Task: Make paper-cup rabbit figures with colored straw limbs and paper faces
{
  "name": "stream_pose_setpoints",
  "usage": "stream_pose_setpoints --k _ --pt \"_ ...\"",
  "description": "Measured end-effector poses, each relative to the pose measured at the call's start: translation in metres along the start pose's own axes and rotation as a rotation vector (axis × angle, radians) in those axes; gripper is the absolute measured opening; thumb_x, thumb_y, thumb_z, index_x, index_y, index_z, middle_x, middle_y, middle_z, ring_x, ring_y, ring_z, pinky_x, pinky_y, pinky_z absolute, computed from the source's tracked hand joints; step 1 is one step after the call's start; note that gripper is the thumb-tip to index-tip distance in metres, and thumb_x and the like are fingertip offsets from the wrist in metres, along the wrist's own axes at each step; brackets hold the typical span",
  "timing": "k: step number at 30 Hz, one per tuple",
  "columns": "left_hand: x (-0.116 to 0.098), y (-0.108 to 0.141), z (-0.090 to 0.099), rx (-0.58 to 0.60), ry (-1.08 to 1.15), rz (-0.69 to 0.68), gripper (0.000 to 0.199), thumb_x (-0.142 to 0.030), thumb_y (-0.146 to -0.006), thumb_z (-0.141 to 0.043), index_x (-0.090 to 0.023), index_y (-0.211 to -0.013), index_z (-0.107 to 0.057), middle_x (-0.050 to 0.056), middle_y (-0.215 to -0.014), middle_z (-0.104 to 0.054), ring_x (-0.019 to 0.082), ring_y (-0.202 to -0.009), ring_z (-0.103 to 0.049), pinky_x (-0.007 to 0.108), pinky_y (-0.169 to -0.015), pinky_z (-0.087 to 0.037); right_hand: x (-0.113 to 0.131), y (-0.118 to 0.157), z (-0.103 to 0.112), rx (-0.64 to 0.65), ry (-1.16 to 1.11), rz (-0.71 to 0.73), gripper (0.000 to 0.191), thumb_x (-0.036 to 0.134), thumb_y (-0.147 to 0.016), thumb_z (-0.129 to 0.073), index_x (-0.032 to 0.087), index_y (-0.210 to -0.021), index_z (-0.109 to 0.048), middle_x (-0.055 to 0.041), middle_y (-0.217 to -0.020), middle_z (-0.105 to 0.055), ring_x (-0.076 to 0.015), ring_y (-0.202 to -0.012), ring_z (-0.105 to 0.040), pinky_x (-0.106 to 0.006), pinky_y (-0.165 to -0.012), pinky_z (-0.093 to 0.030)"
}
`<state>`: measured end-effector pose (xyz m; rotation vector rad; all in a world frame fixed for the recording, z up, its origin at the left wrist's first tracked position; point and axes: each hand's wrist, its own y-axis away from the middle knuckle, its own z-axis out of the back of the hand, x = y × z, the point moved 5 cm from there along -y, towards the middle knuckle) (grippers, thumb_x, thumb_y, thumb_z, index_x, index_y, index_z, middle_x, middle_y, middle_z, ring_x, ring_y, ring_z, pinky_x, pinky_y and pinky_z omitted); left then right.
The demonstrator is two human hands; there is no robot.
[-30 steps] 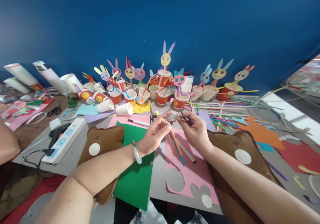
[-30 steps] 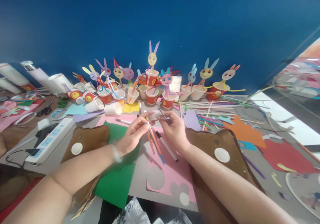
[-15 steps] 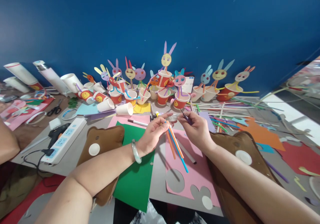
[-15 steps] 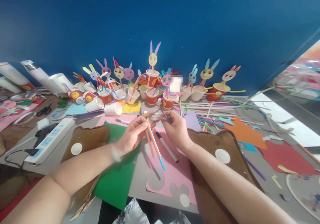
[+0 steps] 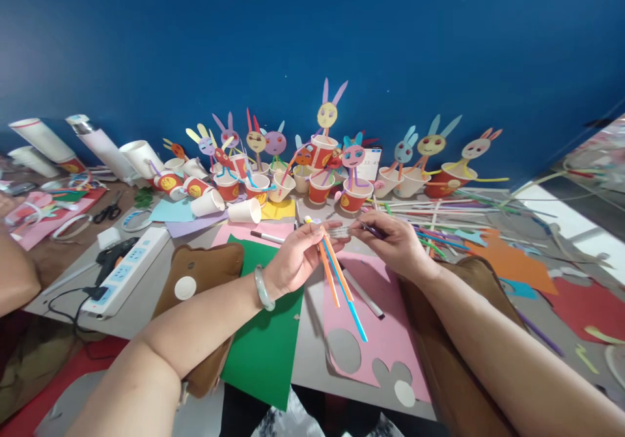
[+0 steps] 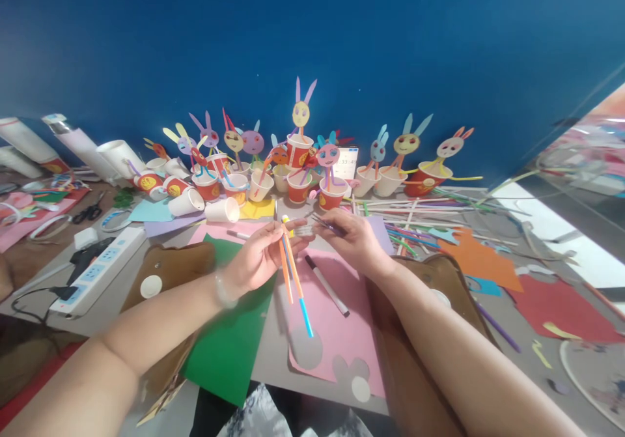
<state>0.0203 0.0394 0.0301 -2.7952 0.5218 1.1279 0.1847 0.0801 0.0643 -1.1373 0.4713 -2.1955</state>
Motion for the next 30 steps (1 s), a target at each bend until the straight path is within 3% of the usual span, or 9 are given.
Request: stream_pose_setpoints --k 2,10,19,26,30 --pt "0.000 -0.001 0.001 0.010 0.026 0.012 0.014 -0.025 -0.080 -0.071 -0.017 -0.077 -0.060 0.001 -0.077 -0.064 0.016 -0.076 -0.068 0.039 -0.095 -0.051 -0.001 -0.002 0.004 0.053 -0.010 0.049 0.017 0.037 -0.087 -0.065 0.022 -0.080 -0.068 -0.0044 -0.076 -0.069 -0.0191 -0.070 -0.064 -0.031 -0.067 -0.050" --pt "0.005 -0.004 0.007 0.013 0.050 0.065 0.011 -0.022 -0.084 -0.064 -0.014 -0.091 -0.067 0.010 -0.109 -0.072 0.026 -0.098 -0.072 0.046 -0.104 -0.048 0.001 -0.003 0.008 0.175 0.030 0.155 0.029 0.049 -0.090 -0.059 0.024 -0.083 -0.072 -0.0079 -0.080 -0.073 -0.0214 -0.076 -0.068 -0.034 -0.071 -0.055" --pt "0.005 -0.008 0.014 -0.038 0.107 0.107 0.013 -0.018 -0.086 -0.060 -0.012 -0.094 -0.068 0.011 -0.111 -0.073 0.024 -0.094 -0.072 0.045 -0.105 -0.047 0.010 -0.002 0.013 0.271 0.032 0.168 0.030 0.047 -0.092 -0.057 0.024 -0.090 -0.076 -0.0099 -0.093 -0.073 -0.0208 -0.082 -0.070 -0.033 -0.075 -0.057" --pt "0.002 -0.009 0.016 -0.070 0.164 0.141 0.015 -0.019 -0.087 -0.056 -0.012 -0.089 -0.069 0.011 -0.108 -0.074 0.024 -0.090 -0.073 0.046 -0.102 -0.050 0.005 0.001 0.010 0.226 0.105 0.224 0.022 0.032 -0.091 -0.057 0.027 -0.096 -0.078 -0.0088 -0.096 -0.071 -0.0201 -0.085 -0.069 -0.031 -0.074 -0.056" --pt "0.002 -0.009 0.017 -0.057 0.149 0.155 0.018 -0.021 -0.088 -0.056 -0.012 -0.094 -0.070 0.012 -0.108 -0.074 0.027 -0.100 -0.071 0.045 -0.102 -0.050 0.004 0.003 0.008 0.171 0.123 0.217 0.022 0.030 -0.091 -0.057 0.028 -0.094 -0.078 -0.0095 -0.102 -0.069 -0.0207 -0.088 -0.068 -0.032 -0.075 -0.058"
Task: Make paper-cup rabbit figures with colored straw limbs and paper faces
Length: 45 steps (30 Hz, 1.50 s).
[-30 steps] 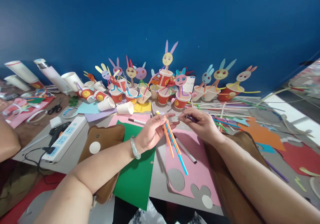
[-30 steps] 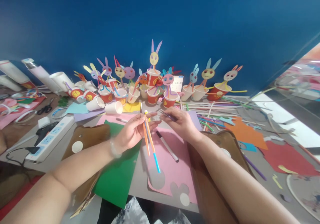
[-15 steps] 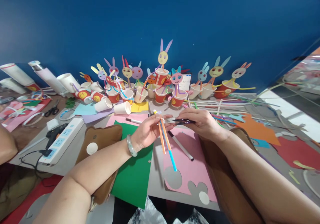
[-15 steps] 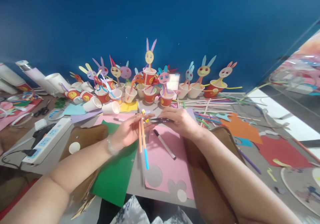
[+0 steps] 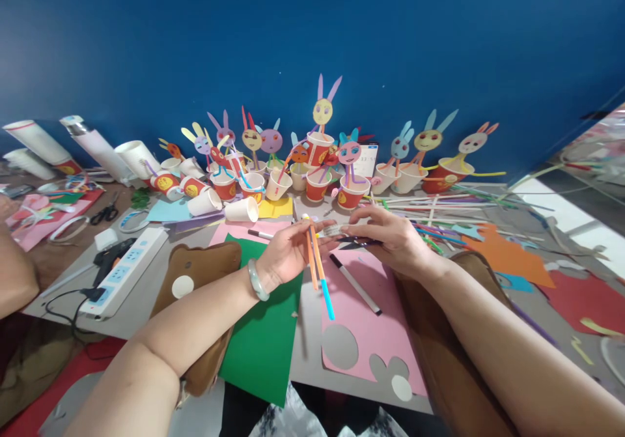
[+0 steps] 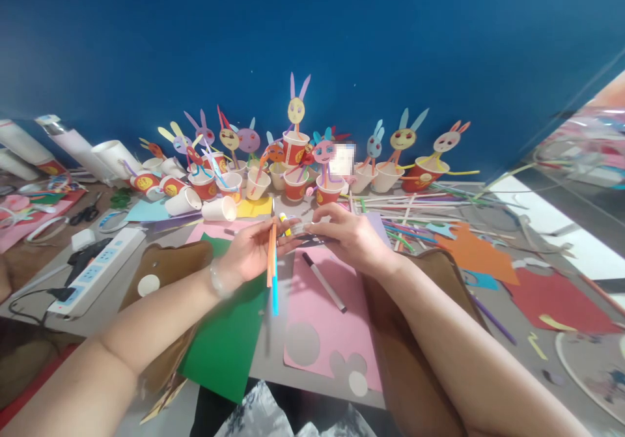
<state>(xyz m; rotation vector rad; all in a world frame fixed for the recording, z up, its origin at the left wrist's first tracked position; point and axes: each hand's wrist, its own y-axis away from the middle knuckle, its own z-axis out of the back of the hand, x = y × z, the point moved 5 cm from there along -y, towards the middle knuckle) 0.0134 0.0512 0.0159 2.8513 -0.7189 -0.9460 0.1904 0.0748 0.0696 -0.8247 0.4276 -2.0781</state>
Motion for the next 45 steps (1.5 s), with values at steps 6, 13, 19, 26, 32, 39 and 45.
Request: stream_pose_setpoints --k 6,13,19,26,32,39,45 --pt "-0.003 -0.001 -0.001 -0.013 0.027 -0.061 0.012 -0.018 -0.086 -0.058 -0.014 -0.089 -0.068 0.011 -0.108 -0.074 0.029 -0.104 -0.071 0.050 -0.107 -0.046 0.010 -0.003 -0.001 -0.125 -0.100 -0.006 0.009 0.026 -0.085 -0.064 0.025 -0.084 -0.073 -0.0091 -0.097 -0.069 -0.0214 -0.088 -0.068 -0.032 -0.069 -0.057" --pt "-0.005 0.003 -0.007 0.032 -0.008 -0.066 0.008 -0.021 -0.085 -0.061 -0.014 -0.084 -0.064 0.011 -0.112 -0.072 0.029 -0.100 -0.072 0.051 -0.106 -0.046 0.002 -0.001 -0.010 -0.084 -0.230 -0.283 0.040 0.027 -0.081 -0.067 0.021 -0.120 -0.066 -0.0105 -0.116 -0.071 -0.0160 -0.074 -0.066 -0.025 -0.055 -0.052" --pt "-0.004 -0.002 -0.001 -0.016 -0.254 -0.189 0.019 -0.032 -0.079 -0.071 -0.017 -0.086 -0.063 0.007 -0.098 -0.072 0.022 -0.084 -0.072 0.038 -0.082 -0.055 -0.028 0.003 -0.017 -0.114 -0.179 -0.416 0.030 0.031 -0.081 -0.064 0.017 -0.106 -0.072 -0.0081 -0.100 -0.076 -0.0171 -0.070 -0.068 -0.029 -0.065 -0.054" --pt "-0.005 -0.003 0.001 -0.037 -0.486 -0.298 0.034 -0.046 -0.074 -0.076 -0.015 -0.077 -0.063 0.001 -0.076 -0.064 0.011 -0.071 -0.061 0.025 -0.071 -0.049 -0.091 0.016 -0.019 0.007 0.200 -0.579 0.020 0.022 -0.075 -0.062 0.016 -0.090 -0.073 -0.0075 -0.082 -0.076 -0.0246 -0.075 -0.069 -0.033 -0.067 -0.051" --pt "-0.005 -0.002 0.000 -0.029 -0.550 -0.345 0.035 -0.047 -0.072 -0.078 -0.014 -0.076 -0.064 0.000 -0.073 -0.063 0.008 -0.064 -0.055 0.022 -0.061 -0.042 -0.080 0.022 -0.024 0.111 0.520 -0.535 0.047 0.028 -0.078 -0.064 0.017 -0.124 -0.065 -0.0196 -0.135 -0.058 -0.0344 -0.109 -0.063 -0.042 -0.084 -0.050" --pt "-0.006 -0.005 0.009 -0.063 -0.564 -0.413 0.028 -0.041 -0.073 -0.079 -0.015 -0.080 -0.069 0.001 -0.075 -0.066 0.010 -0.066 -0.060 0.023 -0.062 -0.047 -0.007 0.004 -0.016 -0.197 0.354 -0.228 0.015 0.029 -0.090 -0.058 0.020 -0.095 -0.069 -0.0094 -0.099 -0.073 -0.0278 -0.096 -0.065 -0.044 -0.090 -0.044" --pt "-0.004 -0.003 0.007 -0.060 -0.528 -0.392 0.027 -0.036 -0.067 -0.084 -0.016 -0.083 -0.075 0.004 -0.081 -0.072 0.012 -0.072 -0.064 0.027 -0.070 -0.053 0.043 0.004 -0.021 -0.332 0.076 -0.080 0.007 0.028 -0.087 -0.067 0.022 -0.083 -0.067 -0.0034 -0.081 -0.072 -0.0204 -0.077 -0.064 -0.038 -0.077 -0.044"
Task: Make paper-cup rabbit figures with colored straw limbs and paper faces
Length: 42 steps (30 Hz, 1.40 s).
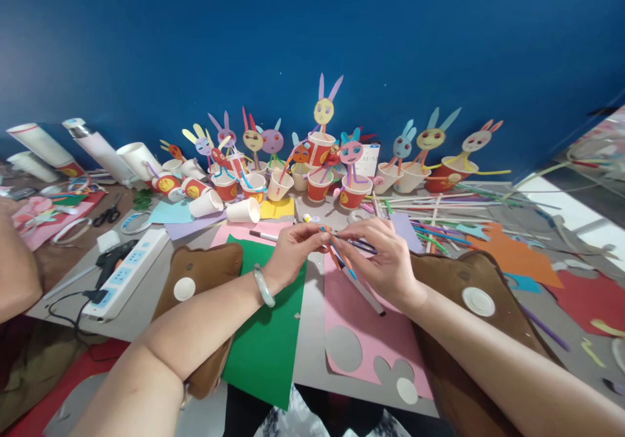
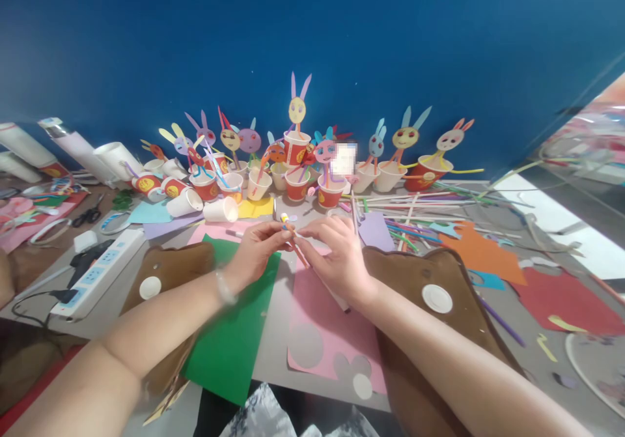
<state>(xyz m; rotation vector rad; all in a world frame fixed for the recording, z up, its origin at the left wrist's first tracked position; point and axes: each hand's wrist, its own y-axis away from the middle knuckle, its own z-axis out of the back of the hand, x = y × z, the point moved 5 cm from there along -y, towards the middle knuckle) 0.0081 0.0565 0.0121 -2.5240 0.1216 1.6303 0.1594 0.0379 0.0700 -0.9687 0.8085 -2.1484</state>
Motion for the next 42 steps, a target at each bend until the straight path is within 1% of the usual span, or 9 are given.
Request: stream_pose_setpoints --k 4,10,17,22,25,30,35,38,42 --pt "-0.001 0.002 -0.003 0.060 -0.003 -0.025 0.023 -0.035 -0.072 -0.081 -0.018 -0.088 -0.078 0.004 -0.083 -0.073 0.013 -0.077 -0.066 0.028 -0.075 -0.056 0.004 0.005 -0.004 -0.018 0.028 0.038 0.008 0.025 -0.087 -0.069 0.022 -0.095 -0.070 -0.0043 -0.088 -0.073 -0.0208 -0.081 -0.065 -0.039 -0.080 -0.043" --pt "-0.006 0.004 -0.005 0.083 -0.108 -0.096 0.026 -0.038 -0.076 -0.078 -0.019 -0.094 -0.079 0.007 -0.096 -0.074 0.016 -0.083 -0.067 0.029 -0.076 -0.058 -0.006 0.007 -0.007 -0.005 -0.005 -0.049 0.006 0.028 -0.088 -0.067 0.022 -0.088 -0.069 -0.0046 -0.087 -0.074 -0.0222 -0.083 -0.066 -0.040 -0.082 -0.043" --pt "-0.011 0.006 -0.007 0.114 -0.250 -0.171 0.029 -0.040 -0.082 -0.072 -0.020 -0.100 -0.078 0.007 -0.103 -0.070 0.015 -0.084 -0.066 0.028 -0.077 -0.058 -0.010 0.004 -0.013 0.103 -0.172 -0.231 0.016 0.030 -0.090 -0.062 0.021 -0.079 -0.067 -0.0044 -0.077 -0.072 -0.0209 -0.076 -0.065 -0.036 -0.075 -0.045" --pt "-0.008 0.005 -0.009 0.127 -0.217 -0.084 0.029 -0.041 -0.084 -0.069 -0.017 -0.099 -0.077 0.007 -0.098 -0.072 0.013 -0.078 -0.066 0.027 -0.075 -0.057 -0.024 0.008 -0.019 0.192 -0.304 -0.491 0.022 0.038 -0.089 -0.061 0.019 -0.079 -0.069 -0.0045 -0.076 -0.072 -0.0205 -0.074 -0.065 -0.033 -0.070 -0.047" --pt "-0.004 0.004 -0.005 0.088 -0.168 -0.042 0.030 -0.040 -0.078 -0.075 -0.015 -0.094 -0.075 0.006 -0.088 -0.072 0.012 -0.072 -0.065 0.027 -0.071 -0.056 -0.030 0.011 -0.024 0.228 -0.364 -0.568 0.028 0.045 -0.087 -0.064 0.018 -0.080 -0.071 -0.0049 -0.077 -0.073 -0.0216 -0.077 -0.066 -0.033 -0.073 -0.048" --pt "0.000 0.002 0.000 0.032 -0.123 -0.032 0.028 -0.039 -0.071 -0.080 -0.014 -0.081 -0.072 0.002 -0.073 -0.069 0.011 -0.064 -0.063 0.026 -0.065 -0.053 -0.030 0.011 -0.026 0.240 -0.414 -0.570 0.036 0.053 -0.081 -0.068 0.018 -0.075 -0.071 -0.0047 -0.075 -0.071 -0.0211 -0.074 -0.064 -0.033 -0.072 -0.047" --pt "-0.003 0.000 0.002 -0.014 -0.069 -0.025 0.026 -0.039 -0.071 -0.080 -0.015 -0.076 -0.071 0.001 -0.071 -0.069 0.010 -0.064 -0.061 0.025 -0.065 -0.050 -0.027 0.009 -0.026 0.254 -0.412 -0.536 0.036 0.053 -0.078 -0.071 0.018 -0.072 -0.071 -0.0051 -0.074 -0.071 -0.0205 -0.072 -0.064 -0.034 -0.070 -0.048" --pt "-0.007 -0.001 0.002 -0.017 -0.045 0.006 0.027 -0.040 -0.070 -0.080 -0.015 -0.072 -0.070 0.000 -0.068 -0.067 0.009 -0.063 -0.059 0.025 -0.064 -0.049 -0.027 0.008 -0.027 0.303 -0.439 -0.516 0.036 0.054 -0.079 -0.071 0.018 -0.075 -0.073 -0.0053 -0.077 -0.073 -0.0204 -0.074 -0.065 -0.034 -0.073 -0.049" --pt "-0.006 -0.001 0.000 0.008 0.010 0.089 0.031 -0.041 -0.068 -0.082 -0.015 -0.067 -0.067 0.000 -0.065 -0.065 0.009 -0.060 -0.058 0.026 -0.065 -0.049 -0.030 0.009 -0.030 0.350 -0.519 -0.573 0.038 0.055 -0.077 -0.072 0.017 -0.075 -0.073 -0.0040 -0.073 -0.072 -0.0181 -0.069 -0.062 -0.032 -0.068 -0.048"
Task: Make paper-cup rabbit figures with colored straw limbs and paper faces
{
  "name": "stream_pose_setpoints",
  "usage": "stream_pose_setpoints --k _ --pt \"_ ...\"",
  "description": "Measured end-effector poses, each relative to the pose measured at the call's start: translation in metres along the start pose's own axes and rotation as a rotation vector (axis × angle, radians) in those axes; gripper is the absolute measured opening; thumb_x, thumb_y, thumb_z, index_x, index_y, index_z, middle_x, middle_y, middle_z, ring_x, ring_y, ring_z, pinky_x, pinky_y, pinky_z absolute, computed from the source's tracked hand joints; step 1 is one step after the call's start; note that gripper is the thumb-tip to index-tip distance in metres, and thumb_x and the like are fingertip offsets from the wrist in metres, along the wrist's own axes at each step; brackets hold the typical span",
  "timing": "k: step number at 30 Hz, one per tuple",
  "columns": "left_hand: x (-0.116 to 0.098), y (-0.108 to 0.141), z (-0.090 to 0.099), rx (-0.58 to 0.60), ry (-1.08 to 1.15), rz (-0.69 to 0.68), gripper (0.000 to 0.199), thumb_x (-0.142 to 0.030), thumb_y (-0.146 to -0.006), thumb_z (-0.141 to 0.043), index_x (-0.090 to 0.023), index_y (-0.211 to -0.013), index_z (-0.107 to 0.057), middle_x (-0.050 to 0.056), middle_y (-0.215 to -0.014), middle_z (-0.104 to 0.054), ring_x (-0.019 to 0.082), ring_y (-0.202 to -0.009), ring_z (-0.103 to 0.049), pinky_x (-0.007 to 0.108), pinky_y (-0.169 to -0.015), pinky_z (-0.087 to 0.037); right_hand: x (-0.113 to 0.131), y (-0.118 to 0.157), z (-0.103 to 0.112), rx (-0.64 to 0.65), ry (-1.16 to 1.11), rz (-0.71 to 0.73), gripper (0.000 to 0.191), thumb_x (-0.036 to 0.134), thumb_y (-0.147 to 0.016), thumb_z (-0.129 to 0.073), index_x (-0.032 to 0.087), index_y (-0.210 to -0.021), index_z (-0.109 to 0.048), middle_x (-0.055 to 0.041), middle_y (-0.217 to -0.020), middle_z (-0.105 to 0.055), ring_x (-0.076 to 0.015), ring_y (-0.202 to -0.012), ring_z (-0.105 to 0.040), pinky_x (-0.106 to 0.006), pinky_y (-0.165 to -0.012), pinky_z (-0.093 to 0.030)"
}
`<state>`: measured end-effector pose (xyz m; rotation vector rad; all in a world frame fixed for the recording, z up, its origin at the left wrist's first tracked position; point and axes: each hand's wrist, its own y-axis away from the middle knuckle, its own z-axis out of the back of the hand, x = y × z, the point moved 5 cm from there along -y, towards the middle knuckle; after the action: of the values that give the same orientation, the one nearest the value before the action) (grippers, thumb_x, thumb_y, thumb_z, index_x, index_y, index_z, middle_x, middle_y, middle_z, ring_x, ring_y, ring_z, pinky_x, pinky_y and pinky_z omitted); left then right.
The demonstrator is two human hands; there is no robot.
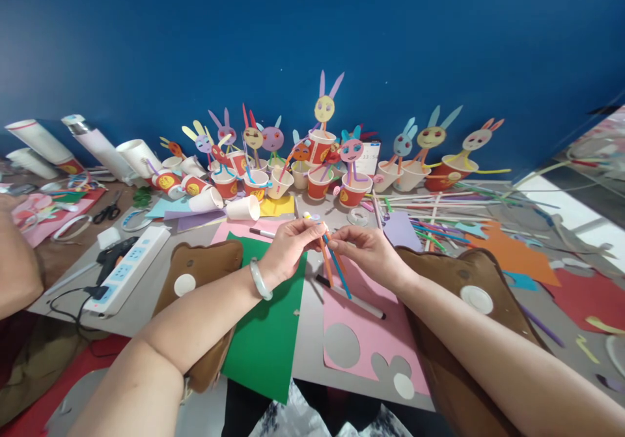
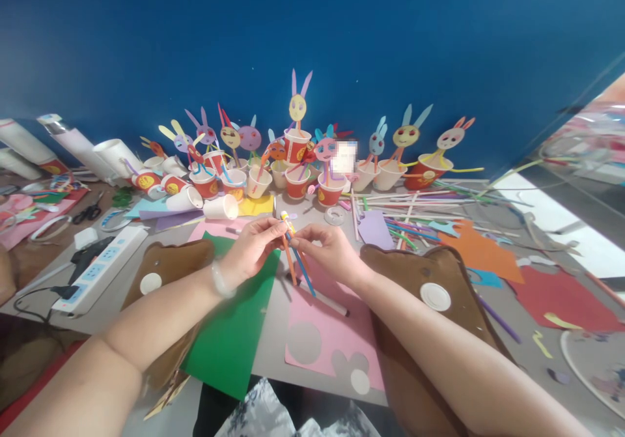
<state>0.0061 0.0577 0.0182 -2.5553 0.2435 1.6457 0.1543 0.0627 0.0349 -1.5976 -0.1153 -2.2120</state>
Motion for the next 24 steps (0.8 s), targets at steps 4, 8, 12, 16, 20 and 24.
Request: stream_pose_setpoints --k 4,8,12,16,20,24 --pt "0.000 0.000 -0.002 0.019 0.012 -0.007 0.032 -0.043 -0.069 -0.081 -0.014 -0.074 -0.070 0.001 -0.072 -0.067 0.011 -0.066 -0.061 0.028 -0.068 -0.050 -0.006 0.000 -0.001 -0.016 -0.146 -0.069 0.037 0.054 -0.075 -0.075 0.017 -0.075 -0.071 -0.0025 -0.070 -0.069 -0.0150 -0.064 -0.059 -0.029 -0.062 -0.047" --pt "0.000 0.001 -0.004 0.084 0.001 -0.038 0.030 -0.037 -0.068 -0.083 -0.014 -0.084 -0.071 0.002 -0.079 -0.070 0.013 -0.073 -0.065 0.028 -0.073 -0.051 -0.009 0.000 -0.002 -0.030 -0.242 -0.083 0.035 0.051 -0.074 -0.078 0.017 -0.075 -0.069 -0.0006 -0.065 -0.066 -0.0122 -0.058 -0.056 -0.026 -0.057 -0.045" --pt "0.002 0.001 -0.005 0.124 0.003 0.009 0.033 -0.040 -0.066 -0.084 -0.014 -0.078 -0.068 0.002 -0.073 -0.069 0.015 -0.065 -0.066 0.031 -0.069 -0.053 -0.007 0.001 -0.003 -0.030 -0.252 -0.094 0.035 0.050 -0.074 -0.079 0.017 -0.072 -0.068 -0.0007 -0.061 -0.065 -0.0123 -0.056 -0.057 -0.027 -0.057 -0.046" --pt "0.004 -0.001 -0.003 0.115 -0.004 0.037 0.034 -0.041 -0.064 -0.085 -0.014 -0.071 -0.066 0.001 -0.066 -0.066 0.012 -0.060 -0.062 0.026 -0.062 -0.047 -0.007 0.002 -0.006 0.030 -0.321 -0.112 0.033 0.049 -0.075 -0.079 0.017 -0.074 -0.069 -0.0011 -0.061 -0.067 -0.0128 -0.056 -0.059 -0.027 -0.058 -0.049" --pt "0.005 -0.001 -0.001 0.096 -0.026 -0.003 0.031 -0.041 -0.065 -0.085 -0.015 -0.068 -0.067 0.000 -0.065 -0.064 0.008 -0.059 -0.055 0.023 -0.058 -0.041 -0.010 0.002 -0.007 0.102 -0.360 -0.136 0.032 0.048 -0.077 -0.077 0.018 -0.075 -0.069 -0.0016 -0.063 -0.069 -0.0140 -0.055 -0.062 -0.028 -0.058 -0.051" --pt "0.006 0.000 -0.003 0.104 -0.017 0.010 0.032 -0.042 -0.066 -0.084 -0.015 -0.069 -0.068 0.000 -0.065 -0.065 0.008 -0.058 -0.054 0.024 -0.057 -0.040 -0.013 0.001 -0.008 0.148 -0.387 -0.141 0.030 0.046 -0.075 -0.080 0.018 -0.075 -0.068 -0.0017 -0.067 -0.071 -0.0138 -0.056 -0.063 -0.028 -0.058 -0.052"
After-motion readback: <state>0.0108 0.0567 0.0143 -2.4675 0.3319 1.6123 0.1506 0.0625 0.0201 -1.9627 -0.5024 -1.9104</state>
